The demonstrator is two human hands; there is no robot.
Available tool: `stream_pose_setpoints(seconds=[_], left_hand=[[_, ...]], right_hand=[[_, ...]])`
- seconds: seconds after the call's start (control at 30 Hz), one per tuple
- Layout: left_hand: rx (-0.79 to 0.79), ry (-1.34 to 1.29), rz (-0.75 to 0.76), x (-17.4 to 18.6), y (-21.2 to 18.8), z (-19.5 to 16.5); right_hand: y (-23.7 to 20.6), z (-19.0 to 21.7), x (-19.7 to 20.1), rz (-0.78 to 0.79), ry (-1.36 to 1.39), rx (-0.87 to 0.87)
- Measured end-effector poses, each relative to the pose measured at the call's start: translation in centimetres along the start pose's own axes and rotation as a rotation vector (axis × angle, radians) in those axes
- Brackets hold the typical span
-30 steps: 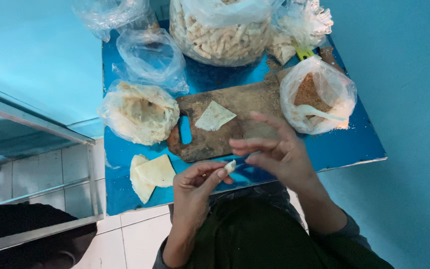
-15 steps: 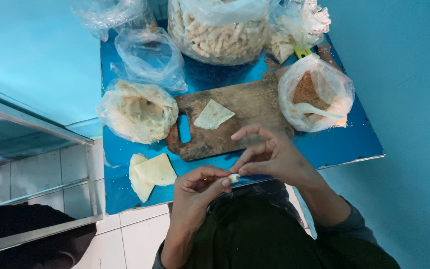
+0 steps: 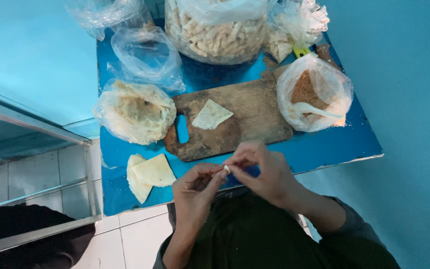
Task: The person sits at a small blue table and folds triangular dough wrappers by hand, adding a spoonful of brown filling from a plastic bag onto each wrapper, folding the dough over the filling, and setting the folded pieces aside on the table. They repeat this cycle with wrappers taken from a pile and place finished pieces near a bag of puffed snacks.
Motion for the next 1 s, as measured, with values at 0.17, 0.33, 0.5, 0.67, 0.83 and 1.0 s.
stream_pose_setpoints(seconds=[0.17, 0.33, 0.5, 0.67, 0.83, 1.0], left_hand=[[0.091, 0.003, -0.010, 0.3, 0.4, 0.0], [0.046, 0.012, -0.004, 0.0, 0.5, -0.5], [0.175, -0.016, 0.025, 0.6, 0.8, -1.0], [0.058, 0.030, 0.026, -0.1, 1.0, -1.4], [0.041, 0.043, 0.075, -0.4, 2.0, -3.1], [-0.233, 0.677, -0.042, 0.7, 4.4, -5.6]], right_hand=[[-0.2, -0.3, 1.4, -0.003, 0.082, -0.073], [-0.9, -0.3, 0.1, -0.112, 0.008, 0.099], [0.9, -2.9, -0.2, -0.024, 0.584, -0.175], [1.1, -2.6, -0.3, 0.030, 0.530, -0.175], [2.8, -0.6, 1.2, 0.105, 0.363, -0.186], [9.5, 2.1, 10.1, -0.150, 0.416, 0.416]])
Point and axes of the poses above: each hand's wrist, its own y-axis towards the middle knuckle, its own x-axis out of the back of the hand, z = x × y, the point moved 2 cm from there along y, towards the middle knuckle, and after that the axes turned 5 degrees about -x, right-handed, at the moved point
